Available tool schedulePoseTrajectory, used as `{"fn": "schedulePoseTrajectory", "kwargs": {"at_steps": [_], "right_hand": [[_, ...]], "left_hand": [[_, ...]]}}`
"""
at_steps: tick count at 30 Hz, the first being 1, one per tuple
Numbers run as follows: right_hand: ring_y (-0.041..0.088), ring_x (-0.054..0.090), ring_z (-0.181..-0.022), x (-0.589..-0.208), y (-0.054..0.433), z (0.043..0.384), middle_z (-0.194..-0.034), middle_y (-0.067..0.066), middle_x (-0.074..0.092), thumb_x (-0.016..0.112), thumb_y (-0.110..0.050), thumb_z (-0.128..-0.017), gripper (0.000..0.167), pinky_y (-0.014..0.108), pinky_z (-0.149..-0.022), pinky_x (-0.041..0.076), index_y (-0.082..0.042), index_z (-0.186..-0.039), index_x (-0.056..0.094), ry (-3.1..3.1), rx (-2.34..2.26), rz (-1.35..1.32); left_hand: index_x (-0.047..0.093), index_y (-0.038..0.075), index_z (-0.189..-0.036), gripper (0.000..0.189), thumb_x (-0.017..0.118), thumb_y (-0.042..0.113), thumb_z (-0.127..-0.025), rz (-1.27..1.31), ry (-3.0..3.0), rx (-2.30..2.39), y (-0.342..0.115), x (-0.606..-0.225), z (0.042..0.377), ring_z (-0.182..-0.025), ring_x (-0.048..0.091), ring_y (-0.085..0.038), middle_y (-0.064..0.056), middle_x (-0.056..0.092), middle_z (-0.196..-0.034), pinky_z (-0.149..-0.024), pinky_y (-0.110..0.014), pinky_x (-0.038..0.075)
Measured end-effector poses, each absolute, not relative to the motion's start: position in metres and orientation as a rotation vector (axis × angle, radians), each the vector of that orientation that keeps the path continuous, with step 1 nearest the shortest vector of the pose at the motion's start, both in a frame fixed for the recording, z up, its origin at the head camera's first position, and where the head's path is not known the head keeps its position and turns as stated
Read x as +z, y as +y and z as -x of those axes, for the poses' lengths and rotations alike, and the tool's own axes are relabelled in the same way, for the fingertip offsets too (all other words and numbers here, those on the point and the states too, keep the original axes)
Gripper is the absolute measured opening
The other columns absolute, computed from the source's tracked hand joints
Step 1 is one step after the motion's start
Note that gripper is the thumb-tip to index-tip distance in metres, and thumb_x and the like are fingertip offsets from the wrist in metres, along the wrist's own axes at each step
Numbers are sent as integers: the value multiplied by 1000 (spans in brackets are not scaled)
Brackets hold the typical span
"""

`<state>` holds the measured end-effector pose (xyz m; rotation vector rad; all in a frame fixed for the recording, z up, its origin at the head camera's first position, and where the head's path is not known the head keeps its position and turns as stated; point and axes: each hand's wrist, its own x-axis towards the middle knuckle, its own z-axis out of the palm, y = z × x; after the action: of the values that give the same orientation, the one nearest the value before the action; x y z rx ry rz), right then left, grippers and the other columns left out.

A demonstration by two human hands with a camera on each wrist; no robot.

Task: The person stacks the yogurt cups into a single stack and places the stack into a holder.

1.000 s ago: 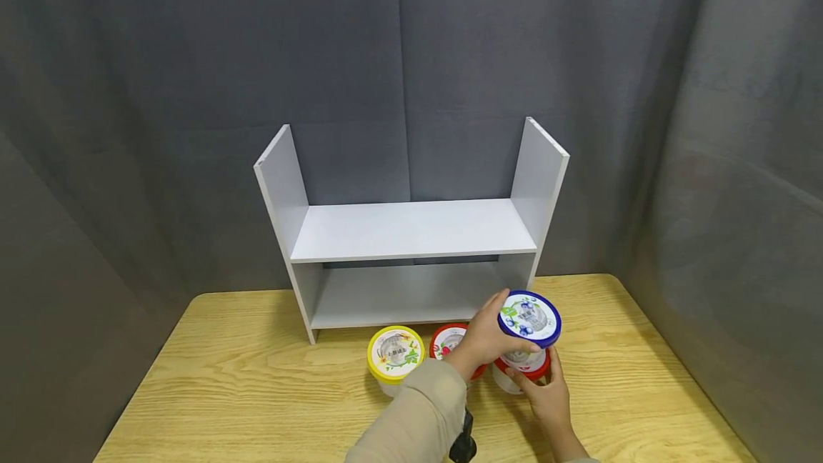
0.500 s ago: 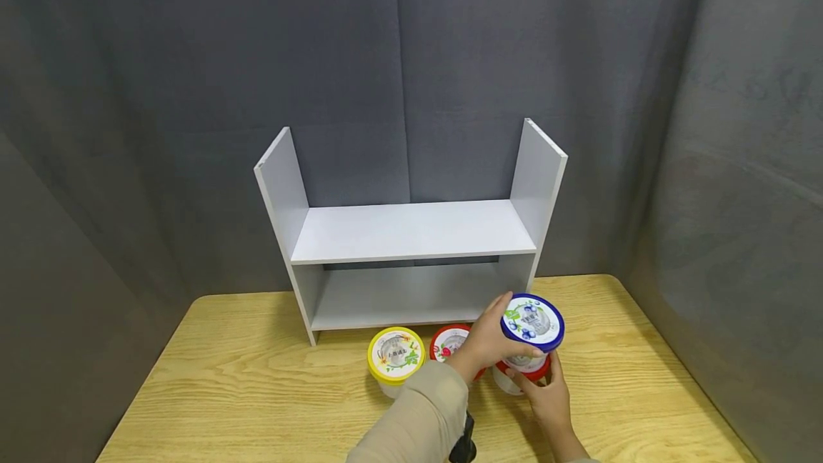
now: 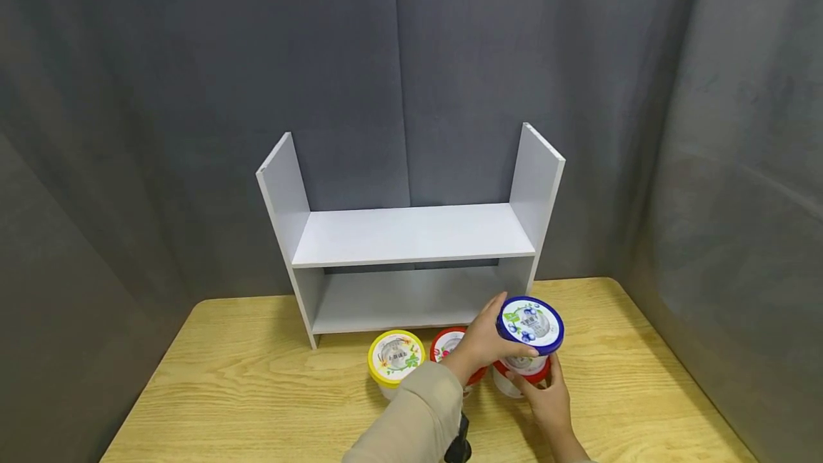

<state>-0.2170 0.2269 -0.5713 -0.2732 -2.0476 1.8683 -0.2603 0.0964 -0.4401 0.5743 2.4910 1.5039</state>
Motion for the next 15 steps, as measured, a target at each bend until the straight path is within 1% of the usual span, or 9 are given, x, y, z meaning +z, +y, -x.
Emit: {"fn": "schedulePoseTrajectory", "kwargs": {"at_steps": [2, 4, 10, 15], "right_hand": [[10, 45, -98, -574, 227, 218, -119, 6, 43, 74, -20, -68, 86, 18, -69, 46, -30, -135, 22, -2027, 1874, 278], [9, 44, -99, -578, 227, 220, -119, 5, 43, 74, -18, -67, 86, 16, -72, 44, -30, -135, 23, -2012, 1867, 273], [8, 42, -102, -586, 231, 225, -122, 5, 42, 74, -17, -67, 87, 12, -74, 40, -29, -136, 23, -2027, 1825, 284], [8, 41, -102, -578, 227, 221, -123, 7, 40, 74, -18, -67, 87, 12, -73, 41, -29, -136, 22, -2040, 1837, 293]], "left_hand": [[27, 20, -136, 96, 80, 35, -56, -557, 2488, 1514, 94, -440, 260, -121, 31, -20, 2, 29, -136, -95, -42, 30], [28, 21, -135, 96, 80, 36, -56, -534, 2487, 1517, 91, -441, 259, -122, 30, -20, 2, 30, -136, -95, -42, 29], [28, 21, -135, 95, 79, 35, -57, -508, 2492, 1522, 84, -441, 257, -123, 28, -23, 1, 29, -137, -94, -45, 29], [28, 25, -135, 94, 78, 38, -57, -466, 2487, 1531, 77, -442, 256, -123, 28, -23, 2, 30, -136, -94, -47, 29]]}}
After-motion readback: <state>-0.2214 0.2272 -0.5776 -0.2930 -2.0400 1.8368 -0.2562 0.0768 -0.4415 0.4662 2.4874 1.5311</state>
